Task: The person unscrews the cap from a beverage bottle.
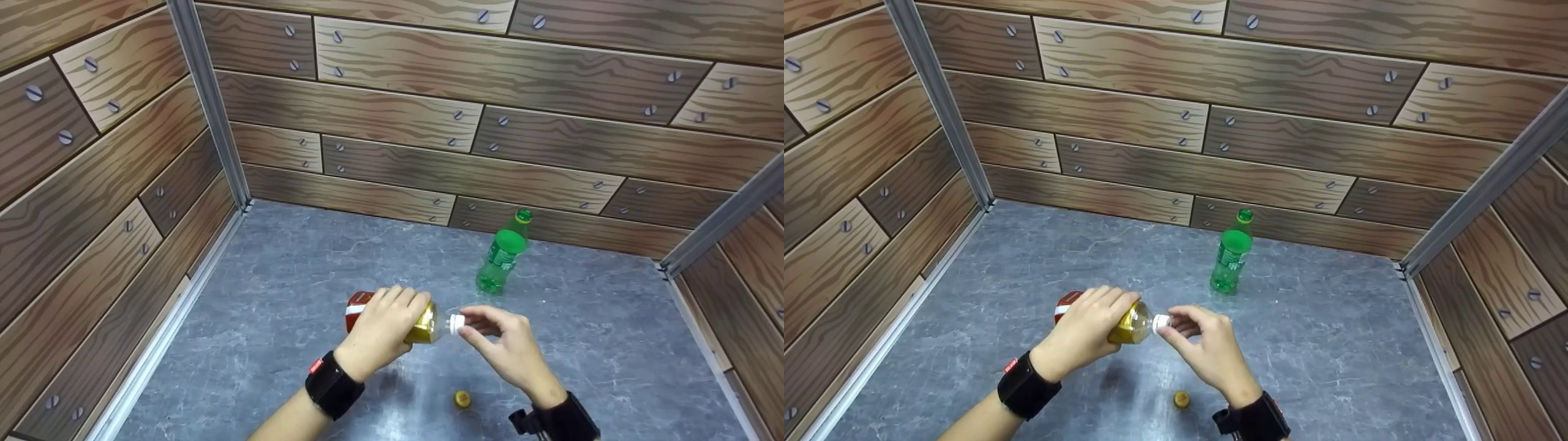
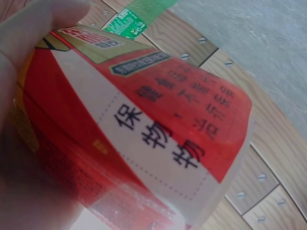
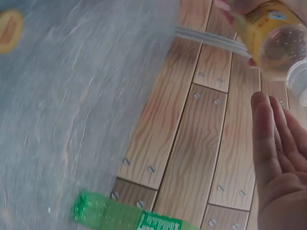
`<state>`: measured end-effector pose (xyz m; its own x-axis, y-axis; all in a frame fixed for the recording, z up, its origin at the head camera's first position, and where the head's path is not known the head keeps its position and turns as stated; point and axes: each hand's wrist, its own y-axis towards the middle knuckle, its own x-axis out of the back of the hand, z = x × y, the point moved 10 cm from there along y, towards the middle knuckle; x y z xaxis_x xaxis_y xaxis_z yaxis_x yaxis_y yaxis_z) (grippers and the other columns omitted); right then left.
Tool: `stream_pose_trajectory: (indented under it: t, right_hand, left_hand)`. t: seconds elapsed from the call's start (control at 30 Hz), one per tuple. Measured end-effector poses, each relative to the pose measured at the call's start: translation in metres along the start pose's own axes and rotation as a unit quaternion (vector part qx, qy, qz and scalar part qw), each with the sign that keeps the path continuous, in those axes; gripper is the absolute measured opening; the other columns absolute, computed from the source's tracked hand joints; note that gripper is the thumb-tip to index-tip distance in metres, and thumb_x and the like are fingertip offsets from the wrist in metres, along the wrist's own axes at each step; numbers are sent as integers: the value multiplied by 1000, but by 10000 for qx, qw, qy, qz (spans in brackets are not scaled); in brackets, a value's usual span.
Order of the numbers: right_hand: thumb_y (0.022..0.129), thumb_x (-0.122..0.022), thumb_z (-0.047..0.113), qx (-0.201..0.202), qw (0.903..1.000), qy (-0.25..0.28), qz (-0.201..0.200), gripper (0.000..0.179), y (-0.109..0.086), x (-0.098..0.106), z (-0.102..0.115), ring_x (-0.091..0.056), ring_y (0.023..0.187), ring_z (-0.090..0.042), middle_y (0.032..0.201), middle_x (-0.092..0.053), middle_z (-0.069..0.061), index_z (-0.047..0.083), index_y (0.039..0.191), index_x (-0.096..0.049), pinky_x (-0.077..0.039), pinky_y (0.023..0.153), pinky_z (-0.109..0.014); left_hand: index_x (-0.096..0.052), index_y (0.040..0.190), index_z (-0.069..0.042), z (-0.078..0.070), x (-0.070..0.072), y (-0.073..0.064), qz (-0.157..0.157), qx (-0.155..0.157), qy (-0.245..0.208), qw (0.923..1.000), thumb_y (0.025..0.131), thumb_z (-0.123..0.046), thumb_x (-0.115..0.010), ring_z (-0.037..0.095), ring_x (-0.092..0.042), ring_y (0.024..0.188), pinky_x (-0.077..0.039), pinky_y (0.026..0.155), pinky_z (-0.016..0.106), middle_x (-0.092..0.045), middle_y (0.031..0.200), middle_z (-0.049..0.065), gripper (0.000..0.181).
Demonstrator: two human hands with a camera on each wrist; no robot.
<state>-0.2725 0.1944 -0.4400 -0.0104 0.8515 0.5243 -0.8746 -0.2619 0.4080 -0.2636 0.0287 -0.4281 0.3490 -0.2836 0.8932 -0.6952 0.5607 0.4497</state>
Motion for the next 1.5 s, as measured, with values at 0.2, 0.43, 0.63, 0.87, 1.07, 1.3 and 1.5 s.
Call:
stream_pose_trajectory:
  t: [0.2,0.43,0.63,0.87,1.07,1.3,1.5]
  right_hand:
    - [87,-84,13,-186,9997,-130,-39,14,3,-2,7,-72,72,-6,87,-78,9,15,100,-79,-63,67,-26]
    - [85,-85,11,358,9992,-177,-30,19,2,-2,18,-71,74,-5,89,-77,10,18,101,-79,-63,67,-24]
    - [77,-91,10,1808,9806,-735,-185,34,-4,-1,41,-70,82,-9,98,-74,8,17,107,-76,-59,75,-16]
    - [75,-92,7,2343,9685,-790,-292,43,-9,-1,45,-71,84,-14,104,-74,4,14,114,-76,-58,80,-14]
    - [75,-93,15,1792,9805,-771,-226,58,-7,-1,36,-72,90,-11,116,-75,0,10,128,-71,-61,81,-21]
    - [90,-82,11,513,9976,-376,-262,27,-2,2,17,-72,80,-6,97,-77,9,14,116,-75,-63,72,-26]
    - [86,-84,10,995,9941,-387,-162,25,-3,-1,26,-71,79,-5,96,-76,8,17,108,-76,-61,70,-22]
  left_hand:
    - [-61,136,-12,-1,0,0,54,-15,11,10000,65,-27,-100,20,-67,109,-57,93,34,-72,121,3,82]
    - [-61,134,-12,-2,2,0,-8,-69,28,10000,65,-26,-100,20,-67,108,-57,92,34,-72,119,2,81]
    - [-62,133,-12,-1,1,-1,65,-69,88,9999,65,-26,-100,21,-67,106,-57,92,34,-72,118,2,79]
    - [-61,132,-13,-1,0,-1,72,-89,146,9998,64,-28,-100,21,-67,105,-57,91,34,-72,117,2,79]
    - [-60,133,-13,0,-1,-1,90,-46,98,9999,65,-29,-99,20,-67,106,-56,91,33,-71,117,2,80]
    - [-60,133,-12,0,0,-1,76,-41,61,9999,64,-29,-100,20,-67,106,-56,90,33,-71,117,2,82]
    - [-60,134,-12,-1,0,-1,118,-33,86,9999,64,-29,-100,20,-66,107,-56,92,33,-71,119,3,83]
